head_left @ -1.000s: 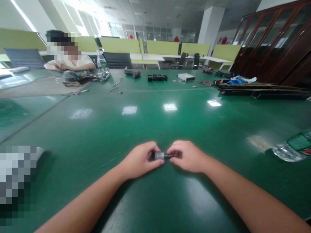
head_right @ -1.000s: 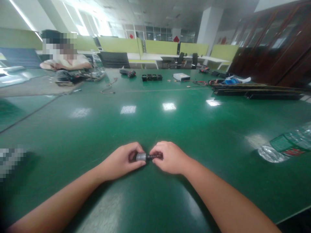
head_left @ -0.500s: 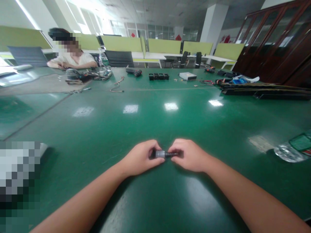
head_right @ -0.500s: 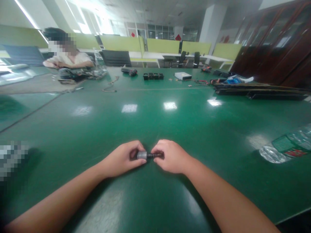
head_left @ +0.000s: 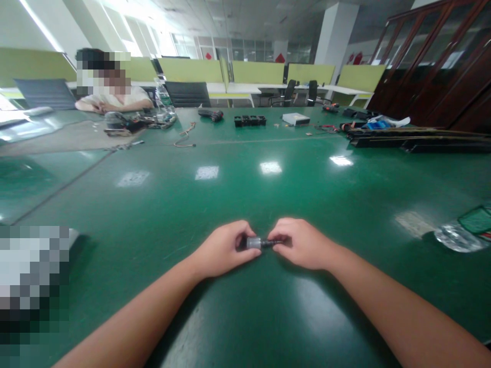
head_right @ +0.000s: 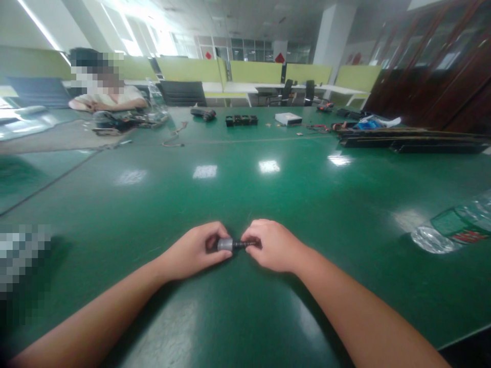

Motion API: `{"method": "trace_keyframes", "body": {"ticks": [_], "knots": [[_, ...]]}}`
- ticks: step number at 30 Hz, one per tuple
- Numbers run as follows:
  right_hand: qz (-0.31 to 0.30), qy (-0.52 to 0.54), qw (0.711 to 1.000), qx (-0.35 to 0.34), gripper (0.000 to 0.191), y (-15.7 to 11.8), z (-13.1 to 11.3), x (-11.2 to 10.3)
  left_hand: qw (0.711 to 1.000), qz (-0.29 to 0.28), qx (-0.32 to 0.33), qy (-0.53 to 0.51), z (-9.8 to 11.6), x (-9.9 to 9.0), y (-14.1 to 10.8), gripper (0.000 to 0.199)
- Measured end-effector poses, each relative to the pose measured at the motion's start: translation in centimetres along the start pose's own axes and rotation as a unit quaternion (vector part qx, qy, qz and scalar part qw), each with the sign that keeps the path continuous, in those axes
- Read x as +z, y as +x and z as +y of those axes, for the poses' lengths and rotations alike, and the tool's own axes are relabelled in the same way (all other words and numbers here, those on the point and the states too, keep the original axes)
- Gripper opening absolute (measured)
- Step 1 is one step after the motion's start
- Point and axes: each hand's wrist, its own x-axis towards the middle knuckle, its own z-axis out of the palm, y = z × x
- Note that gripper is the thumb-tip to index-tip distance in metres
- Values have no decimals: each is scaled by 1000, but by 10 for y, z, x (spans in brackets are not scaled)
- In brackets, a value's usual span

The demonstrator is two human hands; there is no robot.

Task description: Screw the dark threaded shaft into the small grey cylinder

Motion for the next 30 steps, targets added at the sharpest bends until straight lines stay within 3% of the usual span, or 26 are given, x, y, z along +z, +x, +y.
{"method": "trace_keyframes", "body": {"ticks": [30], "knots": [[-11, -23, 999, 22, 6, -3, 3, -11, 1000, 5, -2, -6, 1, -1, 0, 27]]}}
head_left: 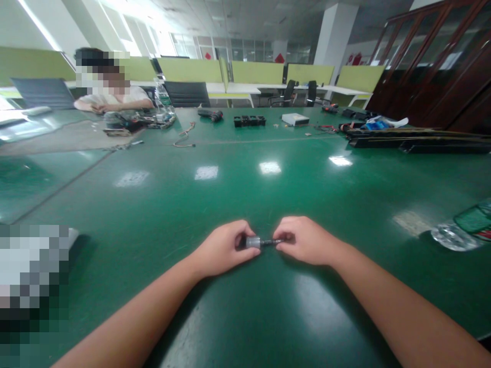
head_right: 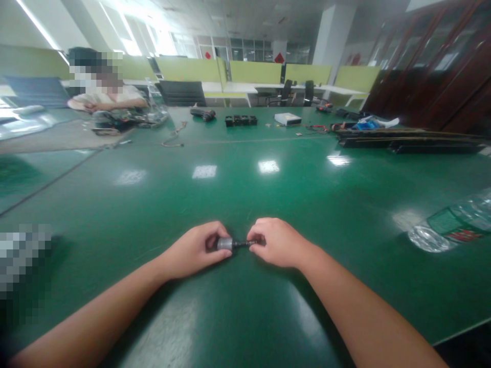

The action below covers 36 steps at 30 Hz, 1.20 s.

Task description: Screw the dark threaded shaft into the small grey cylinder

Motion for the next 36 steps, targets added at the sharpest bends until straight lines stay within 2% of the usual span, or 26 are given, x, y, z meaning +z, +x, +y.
{"method": "trace_keyframes", "body": {"ticks": [13, 29, 36], "knots": [[-9, 2, 1000, 18, 8, -2, 3, -5, 1000, 9, 2, -4, 0, 0, -1, 26], [-44, -45, 998, 24, 11, -6, 10, -15, 1000, -6, -1, 12, -2, 0, -1, 30], [-33, -43, 998, 31, 9, -7, 10, -14, 1000, -7, -4, 10, -3, 2, -1, 29]]}}
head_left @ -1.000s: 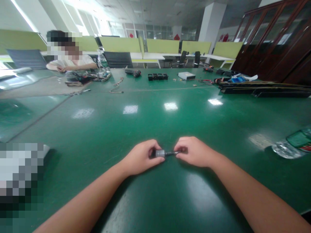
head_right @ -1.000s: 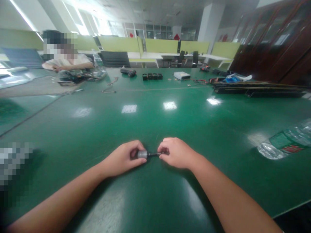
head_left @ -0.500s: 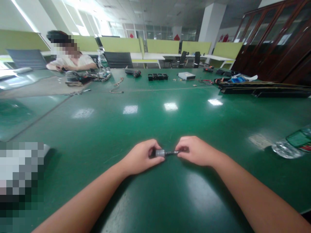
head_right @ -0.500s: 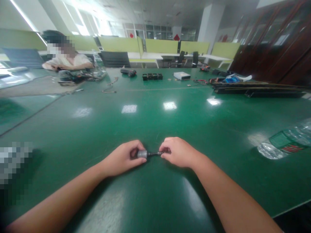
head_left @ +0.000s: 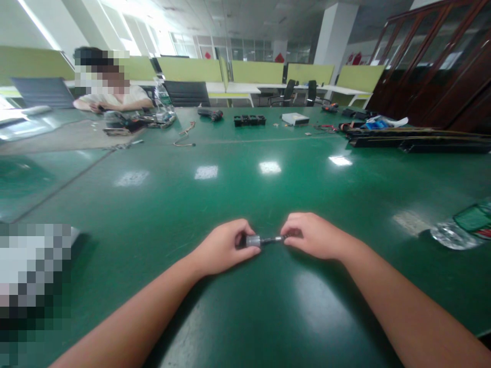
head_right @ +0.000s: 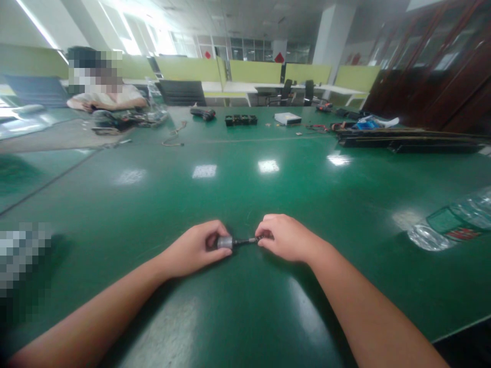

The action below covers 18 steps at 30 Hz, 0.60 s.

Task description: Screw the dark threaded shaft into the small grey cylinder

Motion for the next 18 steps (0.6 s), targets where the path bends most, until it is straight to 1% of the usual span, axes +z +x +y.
{"method": "trace_keyframes", "body": {"ticks": [5, 9, 11, 13, 16, 18], "knots": [[10, 20, 1000, -4, 9, 3, -5, 5, 1000, 3, -1, 0, 0, 0, 0, 29], [34, 47, 997, -51, 11, 10, -10, 17, 1000, 7, 1, -2, -1, 1, 1, 28], [58, 89, 992, -69, 21, 12, -12, 23, 1000, 11, 2, -4, -1, 2, 1, 27], [64, 119, 988, -80, 33, 12, -11, 27, 1000, 12, 4, -5, -1, 2, 1, 27], [68, 157, 982, -74, 48, 11, -9, 29, 1000, 11, 7, -5, -2, 2, 1, 27], [79, 174, 980, -64, 51, 10, -7, 29, 1000, 11, 8, -4, -2, 2, 1, 26]]}}
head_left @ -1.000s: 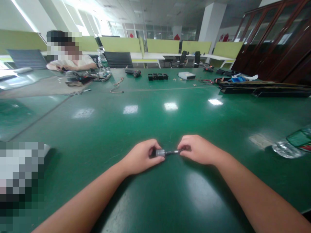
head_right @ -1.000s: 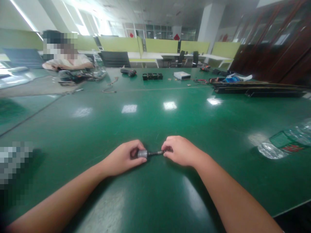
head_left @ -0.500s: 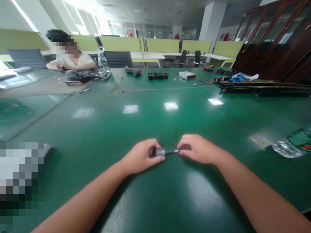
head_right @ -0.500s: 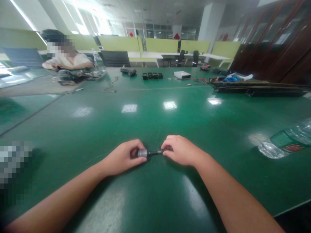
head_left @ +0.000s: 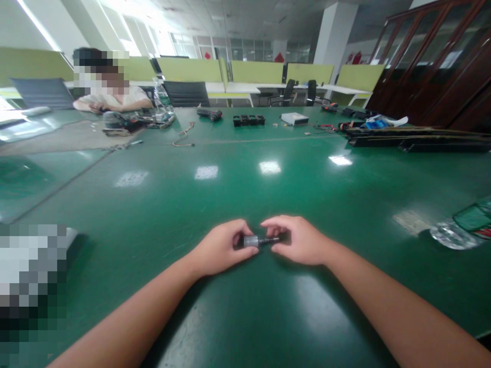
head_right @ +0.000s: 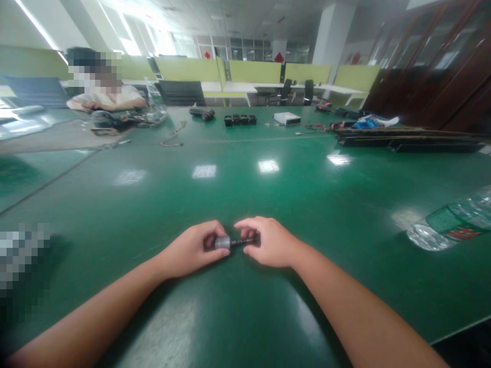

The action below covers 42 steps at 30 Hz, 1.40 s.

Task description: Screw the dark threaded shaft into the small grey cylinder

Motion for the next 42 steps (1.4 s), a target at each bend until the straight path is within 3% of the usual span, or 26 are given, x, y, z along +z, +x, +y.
{"method": "trace_keyframes", "body": {"ticks": [15, 42], "knots": [[2, -89, 996, -24, 14, 11, -6, 15, 1000, 5, -3, 11, 1, 0, 0, 27], [-30, -95, 995, -2, 16, 7, -9, 5, 1000, 0, -3, 12, 4, -2, -1, 26]]}}
